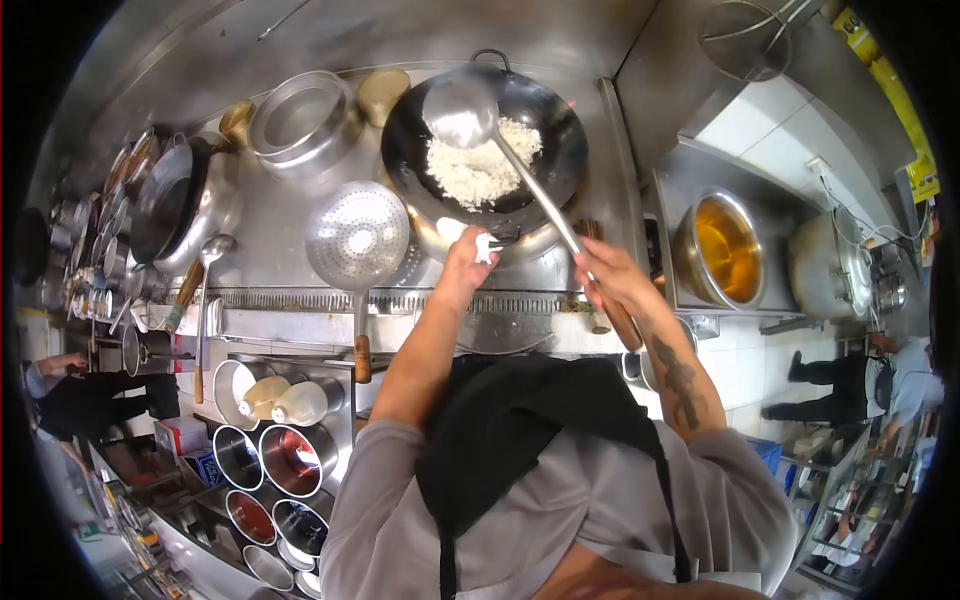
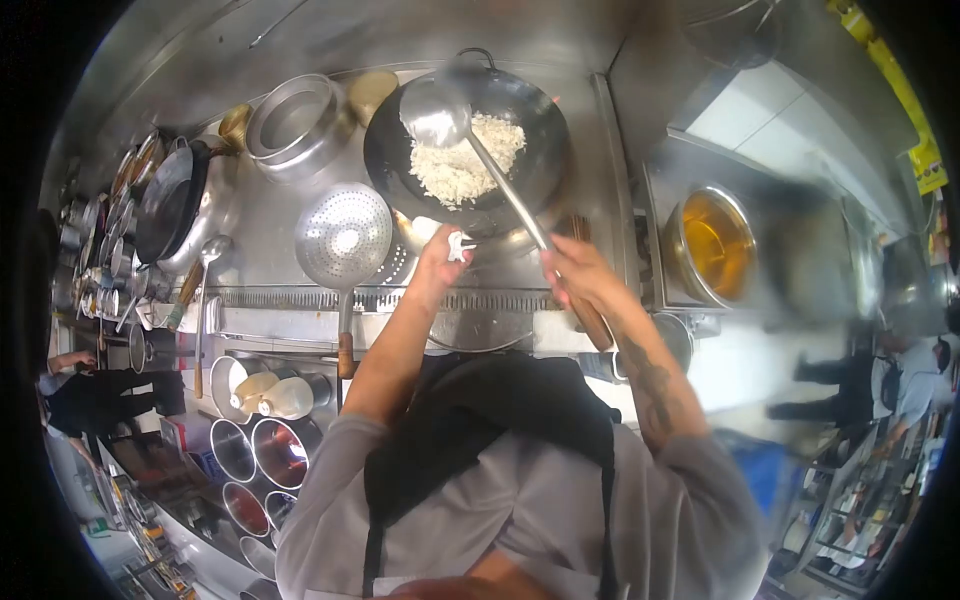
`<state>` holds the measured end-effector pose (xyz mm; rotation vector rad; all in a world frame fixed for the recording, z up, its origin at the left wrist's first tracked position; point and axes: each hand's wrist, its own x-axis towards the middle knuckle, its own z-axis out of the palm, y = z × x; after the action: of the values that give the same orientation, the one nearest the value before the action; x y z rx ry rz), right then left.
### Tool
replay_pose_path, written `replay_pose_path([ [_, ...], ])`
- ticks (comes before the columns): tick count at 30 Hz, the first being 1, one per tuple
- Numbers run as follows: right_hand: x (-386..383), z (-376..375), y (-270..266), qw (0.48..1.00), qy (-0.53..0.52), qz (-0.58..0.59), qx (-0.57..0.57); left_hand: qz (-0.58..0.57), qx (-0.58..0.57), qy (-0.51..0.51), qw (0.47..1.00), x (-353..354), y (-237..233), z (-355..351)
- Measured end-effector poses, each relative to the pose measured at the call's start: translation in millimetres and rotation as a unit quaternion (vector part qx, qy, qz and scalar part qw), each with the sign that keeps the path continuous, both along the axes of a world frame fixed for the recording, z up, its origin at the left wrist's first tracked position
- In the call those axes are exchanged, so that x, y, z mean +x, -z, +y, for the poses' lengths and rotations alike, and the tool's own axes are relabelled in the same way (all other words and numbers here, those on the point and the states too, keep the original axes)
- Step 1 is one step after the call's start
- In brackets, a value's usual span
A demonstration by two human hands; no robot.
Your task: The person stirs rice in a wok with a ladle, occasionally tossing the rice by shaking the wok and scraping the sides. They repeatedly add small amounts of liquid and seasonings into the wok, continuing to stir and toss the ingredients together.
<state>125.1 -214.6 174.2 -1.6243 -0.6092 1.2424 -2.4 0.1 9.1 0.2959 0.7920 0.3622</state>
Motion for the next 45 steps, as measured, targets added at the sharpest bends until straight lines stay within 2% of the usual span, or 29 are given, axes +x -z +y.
replay_pose_path([
  [2, 11.6, -8.3, 34.8, 0.999, -0.015, 0.032, -0.038, -0.025, 0.003, 0.004, 1.000, -1.2, 4.6, 2.3],
  [3, 12.8, 1.1, 42.7, 0.994, -0.035, -0.064, -0.076, -0.036, 0.006, 0.012, 0.999, -1.1, 8.8, 1.9],
  [7, 5.3, 27.9, 34.5, 0.965, -0.033, -0.258, -0.043, -0.012, 0.007, -0.001, 1.000, -2.0, 8.8, 0.4],
  [10, -4.3, 17.6, 14.0, 0.983, -0.009, -0.184, 0.016, -0.002, 0.009, -0.006, 1.000, 2.6, -4.8, -1.0],
  [13, 34.5, 9.0, 67.0, 0.987, -0.028, -0.153, -0.042, -0.003, 0.003, 0.001, 1.000, -2.8, 0.2, -7.0],
  [17, 57.5, 1.1, 54.8, 0.953, 0.030, -0.294, -0.060, 0.007, 0.013, -0.009, 1.000, -0.2, 0.2, -1.8],
  [21, 86.7, 16.4, 57.2, 0.925, 0.091, -0.365, -0.047, -0.005, 0.007, 0.000, 1.000, 0.9, 0.4, -1.8],
  [24, 83.9, 60.1, 67.0, 0.956, 0.139, -0.249, -0.067, -0.005, 0.004, 0.000, 1.000, 1.2, 0.3, -0.1],
  [26, 78.2, 86.2, 98.5, 0.975, 0.065, -0.205, -0.057, -0.003, 0.000, 0.009, 1.000, 1.2, 0.2, 2.3],
  [28, 39.6, 89.6, 92.0, 0.987, 0.029, -0.153, -0.037, -0.006, -0.008, 0.030, 1.000, 0.2, 0.9, 4.8],
  [29, 29.2, 82.1, 84.1, 0.978, -0.033, -0.195, -0.063, -0.006, -0.010, 0.027, 1.000, 0.6, 2.5, 4.3],
  [32, 28.9, 18.5, 59.5, 0.955, -0.132, -0.265, -0.024, -0.005, -0.008, 0.025, 1.000, 0.7, 7.3, 7.1],
  [34, 47.5, -31.4, 46.8, 0.853, -0.181, -0.481, 0.091, -0.007, -0.002, 0.029, 1.000, 2.9, 9.5, 7.8],
  [36, 48.4, -53.3, -1.8, 0.805, -0.194, -0.539, -0.154, -0.019, 0.002, 0.015, 1.000, 4.9, 8.8, 6.9],
  [37, 45.9, -56.2, -5.7, 0.789, -0.196, -0.563, -0.147, -0.020, 0.002, 0.012, 1.000, 2.0, 9.9, 1.0],
  [39, 47.7, -56.1, -11.2, 0.754, -0.191, -0.613, -0.138, -0.031, -0.027, -0.002, 0.999, -13.9, -26.1, -41.0],
  [40, 45.6, -59.4, -12.4, 0.755, -0.175, -0.618, -0.128, -0.037, -0.040, -0.009, 0.998, -25.8, -54.2, -64.0],
  [42, 40.7, -56.7, -12.5, 0.756, -0.147, -0.630, -0.099, -0.007, -0.054, 0.043, 0.998, -57.8, -99.4, -99.9],
  [43, 38.6, -54.0, -15.1, 0.770, -0.145, -0.615, -0.088, -0.012, -0.061, 0.058, 0.996, -63.9, -104.0, -102.1],
  [44, 34.6, -56.3, -19.9, 0.785, -0.147, -0.596, -0.082, 0.043, -0.080, 0.004, 0.996, -54.7, -118.2, -98.4],
  [45, 30.1, -63.5, -26.2, 0.798, -0.150, -0.578, -0.078, 0.007, -0.073, -0.006, 0.997, -45.1, -113.2, -82.1],
])
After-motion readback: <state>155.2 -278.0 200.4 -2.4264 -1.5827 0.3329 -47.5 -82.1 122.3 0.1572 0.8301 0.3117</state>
